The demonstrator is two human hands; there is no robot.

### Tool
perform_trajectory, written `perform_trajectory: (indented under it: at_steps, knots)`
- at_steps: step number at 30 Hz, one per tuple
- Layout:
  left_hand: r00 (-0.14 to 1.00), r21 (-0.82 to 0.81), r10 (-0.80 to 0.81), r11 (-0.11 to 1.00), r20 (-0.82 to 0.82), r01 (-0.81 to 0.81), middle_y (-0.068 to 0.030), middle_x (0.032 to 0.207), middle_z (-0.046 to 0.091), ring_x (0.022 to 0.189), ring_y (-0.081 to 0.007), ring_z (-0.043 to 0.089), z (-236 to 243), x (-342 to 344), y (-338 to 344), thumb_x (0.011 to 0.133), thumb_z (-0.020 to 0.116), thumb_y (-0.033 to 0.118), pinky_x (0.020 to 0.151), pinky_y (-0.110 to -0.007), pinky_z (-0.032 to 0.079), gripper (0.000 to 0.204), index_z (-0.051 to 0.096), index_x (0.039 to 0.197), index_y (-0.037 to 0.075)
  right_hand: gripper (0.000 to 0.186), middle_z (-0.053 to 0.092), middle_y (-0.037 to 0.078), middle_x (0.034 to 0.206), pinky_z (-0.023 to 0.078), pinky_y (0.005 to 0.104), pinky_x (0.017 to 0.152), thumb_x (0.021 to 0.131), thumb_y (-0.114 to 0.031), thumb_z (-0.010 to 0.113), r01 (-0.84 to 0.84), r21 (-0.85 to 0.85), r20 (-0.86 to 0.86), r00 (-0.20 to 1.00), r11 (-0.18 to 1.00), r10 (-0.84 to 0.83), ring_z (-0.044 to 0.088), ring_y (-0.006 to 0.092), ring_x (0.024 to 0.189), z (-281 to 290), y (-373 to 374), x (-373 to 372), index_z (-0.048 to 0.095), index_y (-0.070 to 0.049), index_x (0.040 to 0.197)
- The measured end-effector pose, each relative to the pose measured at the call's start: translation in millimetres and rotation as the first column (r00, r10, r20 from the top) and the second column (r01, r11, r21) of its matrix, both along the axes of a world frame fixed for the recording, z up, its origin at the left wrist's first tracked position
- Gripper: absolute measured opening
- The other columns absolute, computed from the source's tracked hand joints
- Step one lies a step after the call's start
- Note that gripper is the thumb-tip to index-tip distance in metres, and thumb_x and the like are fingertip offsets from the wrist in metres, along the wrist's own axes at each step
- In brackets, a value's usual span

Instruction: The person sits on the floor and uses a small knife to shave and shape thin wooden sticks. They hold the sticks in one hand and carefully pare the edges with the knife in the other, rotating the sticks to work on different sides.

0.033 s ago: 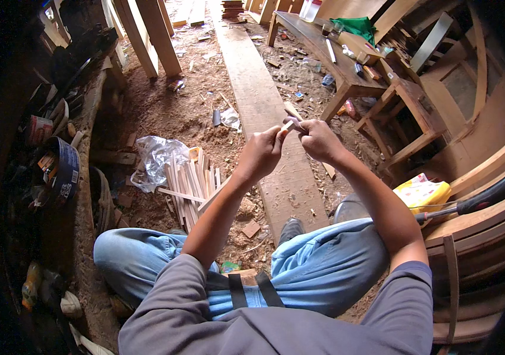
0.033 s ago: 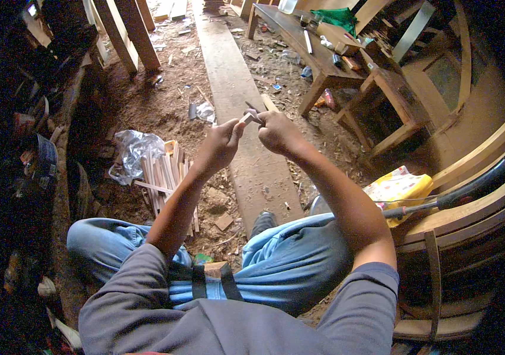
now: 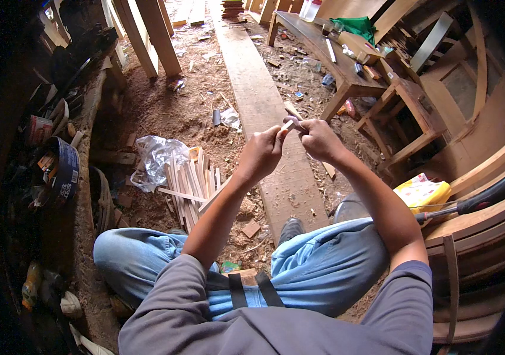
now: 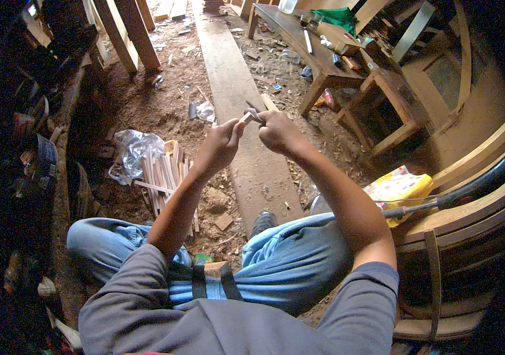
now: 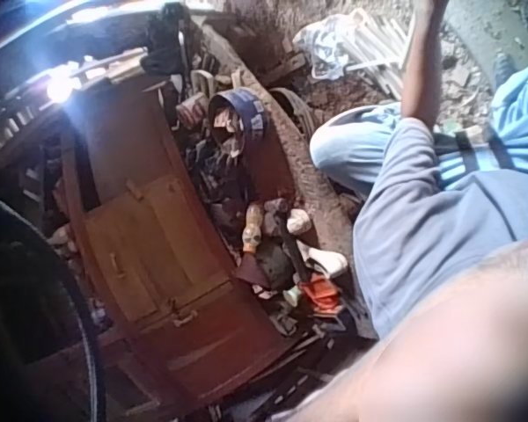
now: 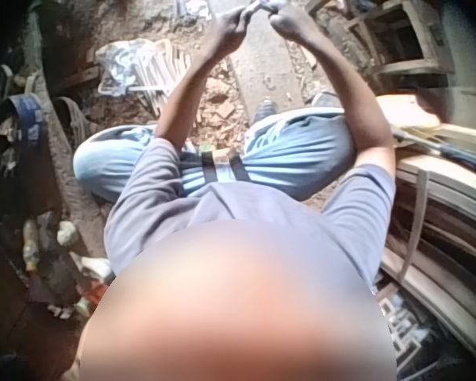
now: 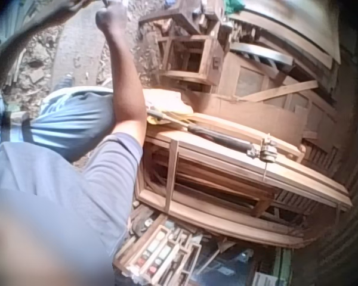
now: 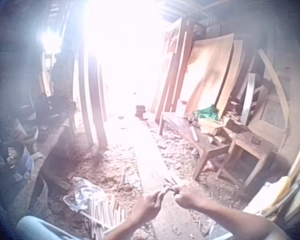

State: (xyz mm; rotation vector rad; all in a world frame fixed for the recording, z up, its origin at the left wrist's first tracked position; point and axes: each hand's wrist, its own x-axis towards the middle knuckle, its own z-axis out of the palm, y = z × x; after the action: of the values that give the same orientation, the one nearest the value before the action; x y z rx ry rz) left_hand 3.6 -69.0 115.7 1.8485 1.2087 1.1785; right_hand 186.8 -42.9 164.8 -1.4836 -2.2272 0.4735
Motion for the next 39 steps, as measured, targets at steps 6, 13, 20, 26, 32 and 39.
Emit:
perform_trajectory:
  at_steps: [6,13,20,26,32,39]
  knots:
    - [0.998,-0.057,0.064,0.996,-0.018,-0.065,-0.0254,0.070,0.062,0.067,-0.0453,0.062,-2.0,-1.7,1.6,0.103,0.049,0.031,0.058,-0.050,0.046,0.034,0.066,0.096,0.002,0.027,0.051,0.032,0.072,0.045,0.0423,0.061,0.077,-0.003,0.051,0.002,0.011,-0.019,1.000,1.000,-0.002,0.054,0.0334,0.056,0.3,-0.4,0.3,0.062,0.007,0.099]
    - [0.998,-0.065,0.043,0.997,-0.050,-0.046,-0.0228,0.068,0.058,0.061,-0.0370,0.058,-7.8,-2.5,4.3,0.104,0.048,0.032,0.058,-0.045,0.045,0.037,0.063,0.095,0.000,0.039,0.065,0.032,0.091,0.051,0.0492,0.086,0.073,-0.006,0.046,0.066,-0.131,0.100,0.994,0.989,-0.053,0.066,0.0456,0.091,5.3,0.5,-1.6,0.068,0.002,0.105]
    - [1.000,-0.052,0.019,0.998,-0.010,-0.019,-0.0208,0.064,0.054,0.054,-0.0312,0.053,-12.0,6.4,-0.1,0.104,0.048,0.032,0.056,-0.043,0.043,0.038,0.062,0.094,-0.001,0.056,0.066,0.028,0.107,0.050,0.0453,0.092,0.074,-0.005,0.046,0.062,-0.161,0.083,0.995,0.985,-0.049,0.066,0.0432,0.099,9.0,-3.3,-1.5,0.068,-0.013,0.124]
    - [0.998,-0.114,0.044,0.992,-0.055,-0.050,-0.0253,0.073,0.063,0.071,-0.0455,0.063,-9.4,6.3,0.0,0.102,0.049,0.032,0.062,-0.052,0.047,0.034,0.067,0.096,0.004,0.029,0.055,0.032,0.075,0.046,0.0443,0.063,0.075,-0.002,0.050,0.015,-0.009,-0.034,0.999,1.000,-0.015,0.057,0.0369,0.061,2.9,-4.4,-1.4,0.066,0.005,0.099]
    - [0.999,-0.072,0.041,0.996,-0.032,-0.043,-0.0250,0.072,0.063,0.071,-0.0459,0.063,-11.0,9.4,-2.9,0.102,0.049,0.032,0.061,-0.051,0.047,0.034,0.067,0.096,0.004,0.031,0.061,0.032,0.082,0.047,0.0438,0.066,0.076,-0.003,0.050,0.008,-0.007,-0.073,0.997,1.000,-0.008,0.060,0.0387,0.065,0.4,-5.8,-1.8,0.067,0.005,0.101]
    - [0.997,-0.092,0.062,0.994,-0.045,-0.066,-0.0255,0.072,0.063,0.071,-0.0466,0.063,-9.1,8.7,-2.1,0.102,0.049,0.032,0.060,-0.051,0.047,0.034,0.066,0.095,0.003,0.037,0.064,0.032,0.090,0.049,0.0434,0.069,0.075,-0.001,0.048,-0.013,0.014,-0.044,0.999,1.000,0.014,0.061,0.0390,0.068,0.1,-4.3,-1.0,0.068,0.003,0.105]
